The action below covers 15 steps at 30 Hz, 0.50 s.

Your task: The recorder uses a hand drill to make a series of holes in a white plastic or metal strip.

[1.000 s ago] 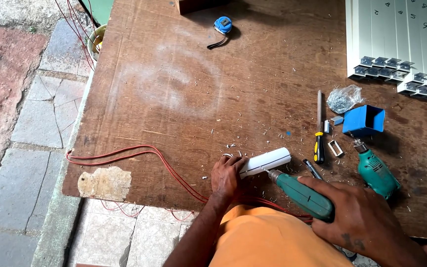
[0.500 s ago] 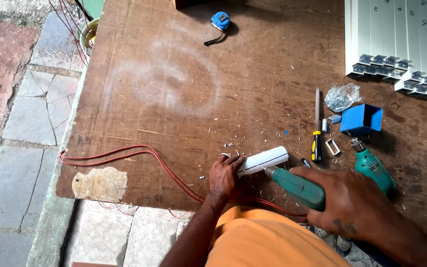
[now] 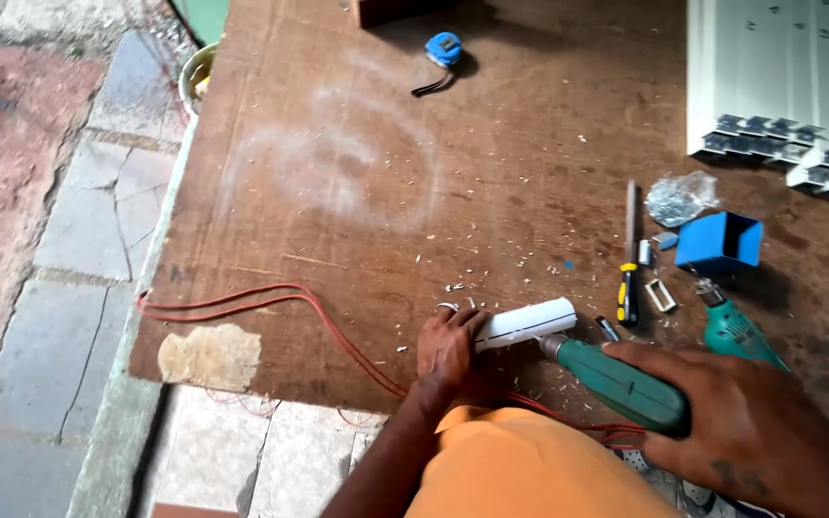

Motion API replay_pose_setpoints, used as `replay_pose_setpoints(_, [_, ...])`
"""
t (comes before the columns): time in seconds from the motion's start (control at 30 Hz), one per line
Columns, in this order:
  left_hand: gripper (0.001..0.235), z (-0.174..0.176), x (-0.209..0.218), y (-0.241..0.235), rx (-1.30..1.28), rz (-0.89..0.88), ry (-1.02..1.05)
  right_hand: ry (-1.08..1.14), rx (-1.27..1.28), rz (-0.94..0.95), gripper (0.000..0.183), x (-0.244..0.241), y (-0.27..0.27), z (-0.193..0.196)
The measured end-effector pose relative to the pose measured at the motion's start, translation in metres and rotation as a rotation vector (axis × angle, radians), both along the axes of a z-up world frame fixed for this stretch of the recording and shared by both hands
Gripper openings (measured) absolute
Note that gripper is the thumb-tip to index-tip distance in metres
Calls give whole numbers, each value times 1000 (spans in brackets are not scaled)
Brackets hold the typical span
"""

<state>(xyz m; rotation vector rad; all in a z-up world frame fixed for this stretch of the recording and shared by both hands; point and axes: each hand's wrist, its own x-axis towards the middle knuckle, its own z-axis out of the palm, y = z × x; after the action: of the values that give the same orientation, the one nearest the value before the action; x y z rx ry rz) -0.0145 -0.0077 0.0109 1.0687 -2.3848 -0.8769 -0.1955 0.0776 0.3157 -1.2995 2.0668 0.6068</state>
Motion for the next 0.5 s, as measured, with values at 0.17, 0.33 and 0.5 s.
replay_pose_setpoints(0.17, [69,37,-14,-3,-44,-27,-147,39,28,-104,95,-15,18,4])
replay_pose_setpoints(0.33, [71,18,-29,-1,-1,-79,-174,0,-136,-138,97,-33,39,-20])
replay_pose_setpoints(0.5, [63,26,-30,-3,103,-79,-241,42,-32,-141,96,-17,27,-14])
